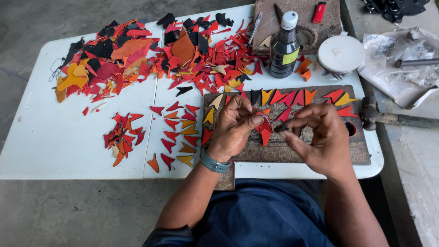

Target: The person fits small, triangular leather scraps of different colors together by hand on a board, picking them up from a pile and placing them into specific spots.

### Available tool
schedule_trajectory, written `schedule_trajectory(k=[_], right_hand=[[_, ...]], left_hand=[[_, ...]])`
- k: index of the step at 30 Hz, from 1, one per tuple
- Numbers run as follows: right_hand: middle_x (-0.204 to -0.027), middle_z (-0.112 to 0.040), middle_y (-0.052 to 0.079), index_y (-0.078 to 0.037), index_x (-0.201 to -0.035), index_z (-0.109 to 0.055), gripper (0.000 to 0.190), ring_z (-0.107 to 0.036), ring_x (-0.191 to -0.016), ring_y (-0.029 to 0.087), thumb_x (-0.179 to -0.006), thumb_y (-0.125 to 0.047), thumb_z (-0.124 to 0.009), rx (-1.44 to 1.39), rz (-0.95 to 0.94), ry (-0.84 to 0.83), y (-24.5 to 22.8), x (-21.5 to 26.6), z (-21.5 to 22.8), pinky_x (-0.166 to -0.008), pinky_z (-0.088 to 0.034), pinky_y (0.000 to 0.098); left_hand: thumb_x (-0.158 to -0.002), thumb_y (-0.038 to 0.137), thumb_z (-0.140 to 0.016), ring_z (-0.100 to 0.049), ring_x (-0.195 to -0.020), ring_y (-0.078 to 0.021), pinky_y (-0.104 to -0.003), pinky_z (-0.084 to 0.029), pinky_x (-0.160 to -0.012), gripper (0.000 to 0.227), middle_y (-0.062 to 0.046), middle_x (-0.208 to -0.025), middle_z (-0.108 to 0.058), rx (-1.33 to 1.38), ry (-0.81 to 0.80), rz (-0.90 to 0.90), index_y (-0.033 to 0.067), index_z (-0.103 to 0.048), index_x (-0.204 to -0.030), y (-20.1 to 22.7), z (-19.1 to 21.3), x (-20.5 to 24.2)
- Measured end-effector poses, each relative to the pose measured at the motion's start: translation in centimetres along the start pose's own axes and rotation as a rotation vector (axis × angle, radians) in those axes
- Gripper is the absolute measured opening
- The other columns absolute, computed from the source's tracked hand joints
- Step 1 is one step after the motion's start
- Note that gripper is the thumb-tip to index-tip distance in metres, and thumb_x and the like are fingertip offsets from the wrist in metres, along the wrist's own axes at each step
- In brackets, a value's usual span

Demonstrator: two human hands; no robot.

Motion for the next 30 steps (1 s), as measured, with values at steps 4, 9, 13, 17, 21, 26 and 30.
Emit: schedule_trajectory(k=[4, 9, 13, 17, 21, 26, 30], right_hand=[[-0.109, -0.065, 0.009, -0.002, -0.120, -0.046, 0.050, -0.071, -0.099, 0.014, -0.086, 0.006, -0.080, 0.022, 0.008, 0.010, 0.3, -0.5, -0.1, -0.085, -0.059, 0.0257], [-0.102, -0.070, 0.008, 0.000, -0.116, -0.056, 0.045, -0.070, -0.095, 0.012, -0.079, 0.009, -0.079, -0.045, -0.104, -0.073, 1.4, 1.4, -0.7, -0.080, -0.058, 0.0242], [-0.093, -0.071, 0.005, 0.001, -0.123, -0.063, 0.049, -0.067, -0.081, 0.010, -0.078, 0.007, -0.079, -0.313, -0.401, -0.111, 4.5, 2.7, -2.0, -0.069, -0.057, 0.0246], [-0.086, -0.070, 0.003, 0.002, -0.127, -0.064, 0.054, -0.066, -0.079, 0.010, -0.076, 0.006, -0.081, -0.357, -0.515, -0.212, 5.8, 3.0, -3.5, -0.071, -0.055, 0.0238], [-0.084, -0.068, 0.003, 0.002, -0.132, -0.062, 0.059, -0.063, -0.076, 0.009, -0.076, 0.007, -0.079, -0.599, -0.522, -0.198, 6.0, 3.3, -3.8, -0.067, -0.051, 0.0228], [-0.087, -0.067, 0.003, 0.005, -0.135, -0.061, 0.061, -0.062, -0.077, 0.010, -0.078, 0.009, -0.079, -0.739, -0.449, -0.216, 5.5, 3.2, -3.5, -0.067, -0.048, 0.0219], [-0.089, -0.068, 0.004, 0.006, -0.134, -0.060, 0.061, -0.063, -0.080, 0.010, -0.076, 0.008, -0.079, -0.757, -0.464, -0.202, 5.6, 3.5, -3.2, -0.069, -0.048, 0.0212]], left_hand=[[-0.097, -0.007, -0.071, -0.072, -0.101, -0.0145, -0.031, -0.058, -0.094, 0.024, -0.008, -0.104, -0.073, 0.054, -0.023, 0.000, 0.0081, -0.056, -0.110, -0.1, -0.5, 0.0], [-0.098, -0.008, -0.071, -0.071, -0.101, -0.0151, -0.031, -0.058, -0.093, 0.027, -0.008, -0.104, -0.072, 0.146, 0.028, -0.046, 0.0067, -0.055, -0.114, 0.5, 0.1, -0.1], [-0.097, -0.005, -0.072, -0.072, -0.095, -0.0166, -0.034, -0.060, -0.085, 0.032, -0.009, -0.102, -0.073, 0.138, 0.078, -0.036, 0.0070, -0.052, -0.118, 0.7, 0.0, -0.1], [-0.092, -0.004, -0.073, -0.073, -0.093, -0.0183, -0.035, -0.061, -0.080, 0.039, -0.009, -0.100, -0.074, 0.073, 0.130, -0.023, 0.0081, -0.049, -0.120, 0.5, -0.4, -0.3], [-0.092, -0.005, -0.073, -0.072, -0.096, -0.0173, -0.035, -0.059, -0.088, 0.042, -0.010, -0.101, -0.073, 0.087, 0.129, -0.026, 0.0075, -0.048, -0.123, 0.4, -0.2, -0.2], [-0.092, -0.006, -0.072, -0.071, -0.100, -0.0176, -0.034, -0.056, -0.095, 0.045, -0.011, -0.102, -0.074, 0.068, 0.075, 0.003, 0.0078, -0.045, -0.125, 0.1, -0.3, 0.2], [-0.091, -0.008, -0.071, -0.071, -0.099, -0.0169, -0.034, -0.055, -0.094, 0.047, -0.010, -0.102, -0.074, 0.112, 0.111, 0.003, 0.0077, -0.043, -0.125, 0.0, -0.2, 0.2]])
Point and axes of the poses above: each hand's wrist, its own x-axis away from the middle knuckle, its own z-axis out of the back of the hand, y = z × x, the point moved 9 cm from there along -x, towards the middle knuckle
